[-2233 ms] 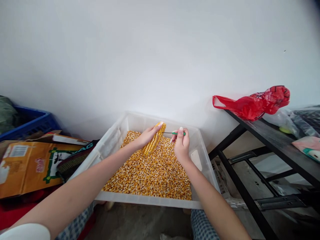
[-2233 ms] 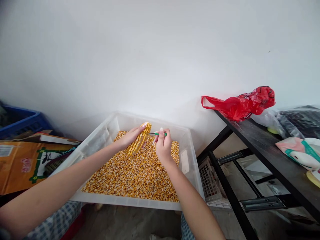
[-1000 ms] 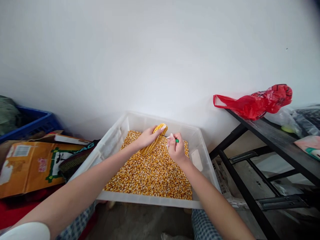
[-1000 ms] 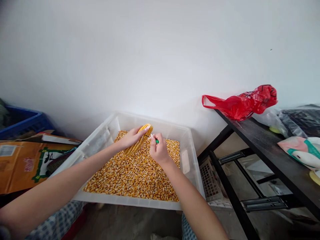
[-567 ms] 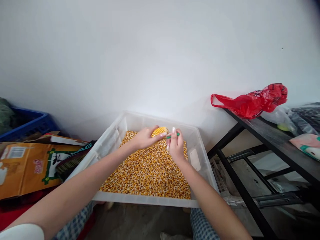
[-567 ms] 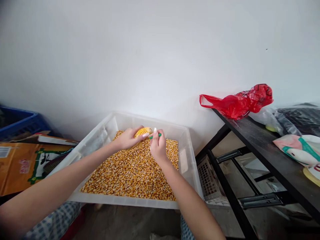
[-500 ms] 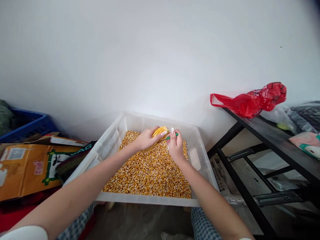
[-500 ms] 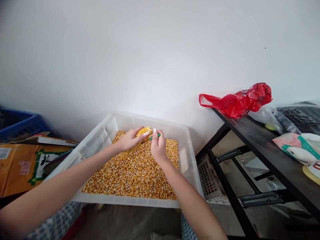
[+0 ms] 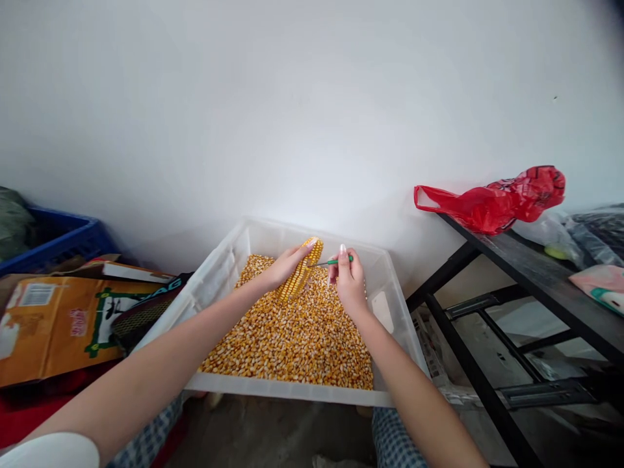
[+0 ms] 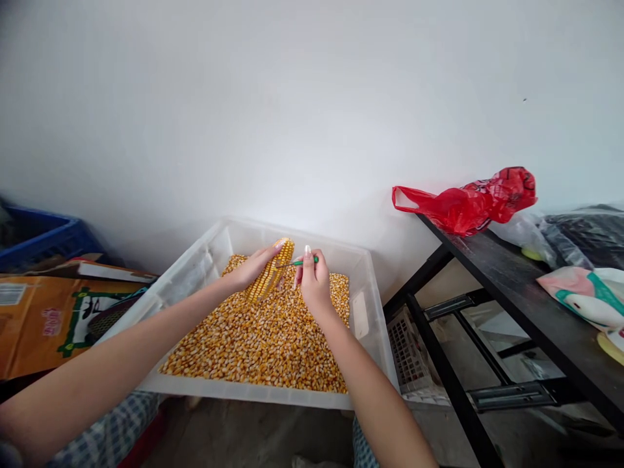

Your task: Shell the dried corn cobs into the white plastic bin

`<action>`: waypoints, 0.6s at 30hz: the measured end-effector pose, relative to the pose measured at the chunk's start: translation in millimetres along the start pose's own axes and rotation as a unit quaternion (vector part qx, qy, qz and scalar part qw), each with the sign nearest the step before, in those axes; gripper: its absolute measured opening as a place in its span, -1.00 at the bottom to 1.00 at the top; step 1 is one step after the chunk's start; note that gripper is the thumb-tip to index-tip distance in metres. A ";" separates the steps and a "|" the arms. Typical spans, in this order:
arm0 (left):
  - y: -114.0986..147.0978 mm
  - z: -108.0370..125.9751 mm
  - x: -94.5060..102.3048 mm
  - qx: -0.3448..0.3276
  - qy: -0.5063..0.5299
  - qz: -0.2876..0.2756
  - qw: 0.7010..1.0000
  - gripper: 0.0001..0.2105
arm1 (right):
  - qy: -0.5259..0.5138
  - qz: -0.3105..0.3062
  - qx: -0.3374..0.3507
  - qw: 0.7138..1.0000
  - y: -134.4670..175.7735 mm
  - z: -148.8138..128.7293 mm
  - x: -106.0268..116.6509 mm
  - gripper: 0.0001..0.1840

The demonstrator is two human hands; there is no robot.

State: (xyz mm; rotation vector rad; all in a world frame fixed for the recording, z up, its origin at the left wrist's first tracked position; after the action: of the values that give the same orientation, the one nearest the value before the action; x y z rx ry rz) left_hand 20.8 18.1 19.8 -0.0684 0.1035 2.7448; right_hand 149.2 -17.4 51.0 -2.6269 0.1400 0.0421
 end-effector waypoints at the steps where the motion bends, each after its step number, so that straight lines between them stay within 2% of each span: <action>1: 0.5 -0.1 -1.7 0.006 -0.002 -0.010 1.000 -0.44 | -0.001 0.001 -0.008 1.000 -1.1 1.7 0.4 -0.65; 8: 0.9 3.9 -4.1 0.003 -0.034 -0.006 0.999 -0.45 | -0.002 0.062 -0.001 0.998 0.7 1.5 6.9 -0.65; 12: 0.9 5.3 -4.9 -0.014 -0.023 -0.004 1.000 -0.48 | -0.021 0.085 -0.022 0.996 -0.3 12.6 10.5 -0.63; 14: 0.7 3.3 -2.5 -0.008 -0.023 0.006 1.000 -0.50 | -0.034 0.117 -0.039 0.992 -4.4 21.1 18.9 -0.61; 18: 0.7 -3.9 -2.0 0.029 0.003 -0.019 0.999 -0.46 | -0.046 0.186 -0.038 0.981 -12.6 24.4 39.5 -0.60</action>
State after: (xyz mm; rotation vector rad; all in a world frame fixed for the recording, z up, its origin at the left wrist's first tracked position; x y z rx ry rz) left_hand 22.5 16.4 16.1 -0.0630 0.1827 2.7022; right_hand 189.7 1.8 33.6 -2.6326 0.6061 0.3025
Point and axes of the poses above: each hand's wrist, its own y-axis away from the middle knuckle, its own x-axis out of the back of the hand, z = x × y, the point moved 7 cm from there along -y, towards the middle knuckle, and after that the axes turned 4 degrees about x, right-handed, at the moved point
